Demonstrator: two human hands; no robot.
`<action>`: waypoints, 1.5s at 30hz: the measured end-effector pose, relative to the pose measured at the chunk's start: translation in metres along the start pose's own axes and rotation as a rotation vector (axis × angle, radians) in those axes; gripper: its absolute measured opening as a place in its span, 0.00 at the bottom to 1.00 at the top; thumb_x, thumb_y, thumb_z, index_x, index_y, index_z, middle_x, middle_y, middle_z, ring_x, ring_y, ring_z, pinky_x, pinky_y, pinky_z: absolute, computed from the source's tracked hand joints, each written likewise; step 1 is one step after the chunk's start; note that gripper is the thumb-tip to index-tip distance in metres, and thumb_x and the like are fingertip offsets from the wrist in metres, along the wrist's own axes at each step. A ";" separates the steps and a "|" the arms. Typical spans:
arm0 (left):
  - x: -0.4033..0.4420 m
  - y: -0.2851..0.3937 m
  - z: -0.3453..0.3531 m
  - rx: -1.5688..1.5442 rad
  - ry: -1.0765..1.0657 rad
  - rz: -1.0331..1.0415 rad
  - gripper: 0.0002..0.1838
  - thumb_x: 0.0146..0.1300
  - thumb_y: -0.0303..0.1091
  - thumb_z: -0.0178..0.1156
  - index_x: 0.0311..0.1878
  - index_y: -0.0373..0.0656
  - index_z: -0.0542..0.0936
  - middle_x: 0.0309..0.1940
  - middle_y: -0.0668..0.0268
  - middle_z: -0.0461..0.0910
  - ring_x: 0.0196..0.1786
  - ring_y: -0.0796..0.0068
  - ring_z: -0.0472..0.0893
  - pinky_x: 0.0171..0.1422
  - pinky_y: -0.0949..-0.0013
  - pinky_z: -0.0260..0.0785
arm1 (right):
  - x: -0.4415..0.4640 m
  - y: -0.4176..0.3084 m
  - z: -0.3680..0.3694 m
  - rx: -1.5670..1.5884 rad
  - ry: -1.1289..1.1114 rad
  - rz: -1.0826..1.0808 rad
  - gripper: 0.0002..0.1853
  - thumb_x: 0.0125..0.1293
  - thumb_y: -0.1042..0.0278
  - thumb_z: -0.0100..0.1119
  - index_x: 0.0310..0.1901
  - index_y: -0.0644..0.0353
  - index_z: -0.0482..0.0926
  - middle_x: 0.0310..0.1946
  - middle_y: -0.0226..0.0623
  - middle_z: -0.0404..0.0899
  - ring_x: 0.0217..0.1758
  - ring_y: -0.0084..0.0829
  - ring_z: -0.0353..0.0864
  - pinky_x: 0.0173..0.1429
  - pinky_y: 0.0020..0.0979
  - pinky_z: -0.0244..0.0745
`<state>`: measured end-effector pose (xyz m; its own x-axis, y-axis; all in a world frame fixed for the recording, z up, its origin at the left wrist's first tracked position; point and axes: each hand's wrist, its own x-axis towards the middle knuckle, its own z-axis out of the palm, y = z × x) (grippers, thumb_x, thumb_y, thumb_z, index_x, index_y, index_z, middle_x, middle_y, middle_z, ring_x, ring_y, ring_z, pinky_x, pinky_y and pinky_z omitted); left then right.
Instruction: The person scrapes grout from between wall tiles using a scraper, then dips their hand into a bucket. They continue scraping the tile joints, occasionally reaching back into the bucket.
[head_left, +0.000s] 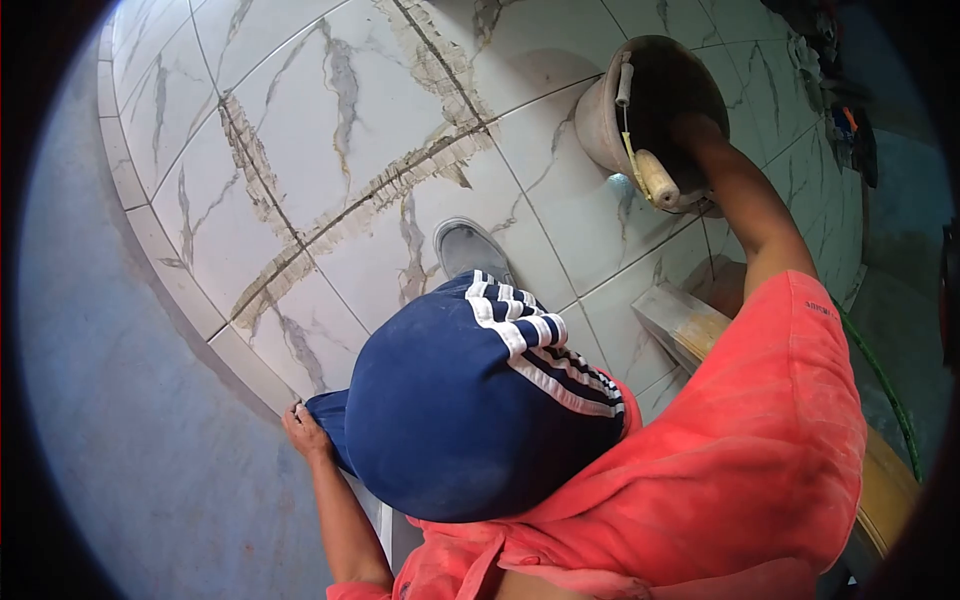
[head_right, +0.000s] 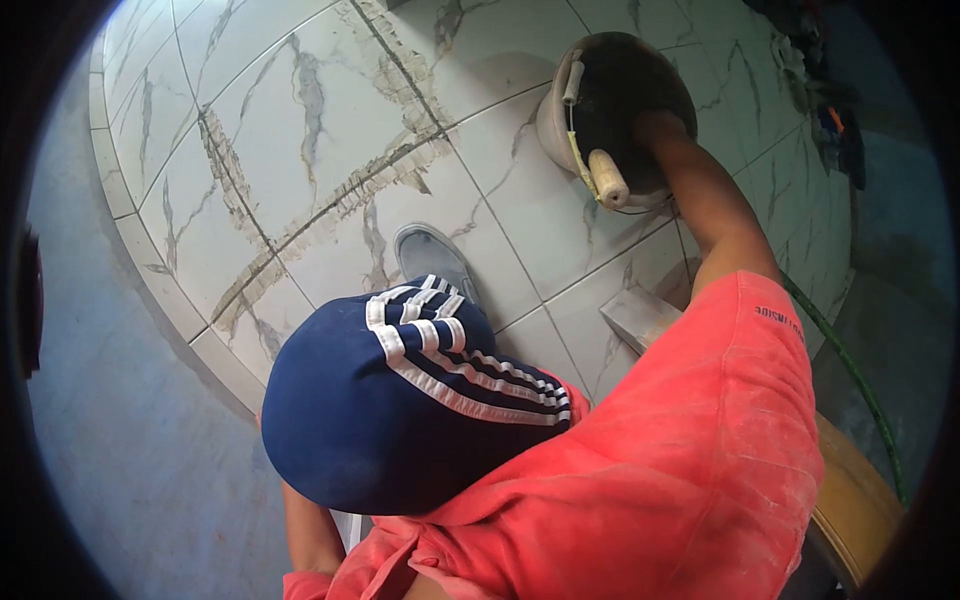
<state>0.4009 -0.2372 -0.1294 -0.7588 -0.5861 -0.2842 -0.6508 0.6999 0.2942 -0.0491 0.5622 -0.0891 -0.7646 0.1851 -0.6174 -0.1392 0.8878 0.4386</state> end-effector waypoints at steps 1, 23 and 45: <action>0.003 -0.001 0.001 0.033 -0.031 0.037 0.17 0.75 0.40 0.49 0.53 0.37 0.78 0.50 0.51 0.77 0.54 0.52 0.77 0.62 0.56 0.68 | -0.003 -0.007 -0.008 -0.032 -0.059 0.045 0.19 0.72 0.60 0.48 0.56 0.54 0.85 0.56 0.47 0.83 0.60 0.46 0.83 0.66 0.48 0.76; -0.005 0.006 0.003 -0.185 0.010 0.033 0.16 0.73 0.39 0.54 0.53 0.39 0.81 0.54 0.53 0.78 0.58 0.53 0.77 0.65 0.57 0.68 | -0.170 -0.004 -0.247 1.172 -0.565 -0.452 0.23 0.78 0.57 0.50 0.67 0.61 0.70 0.28 0.37 0.81 0.16 0.19 0.75 0.17 0.21 0.66; -0.033 0.049 -0.026 -0.112 0.010 -0.148 0.24 0.64 0.41 0.59 0.61 0.42 0.78 0.63 0.51 0.74 0.66 0.46 0.71 0.73 0.51 0.61 | -0.269 -0.761 -0.156 1.191 -0.116 -1.033 0.21 0.75 0.61 0.45 0.64 0.62 0.70 0.35 0.60 0.83 0.35 0.54 0.84 0.37 0.50 0.79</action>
<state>0.3937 -0.1944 -0.0816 -0.6544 -0.6838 -0.3229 -0.7538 0.5561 0.3500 0.1641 -0.2288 -0.1552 -0.5983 -0.7044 -0.3820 0.0485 0.4441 -0.8947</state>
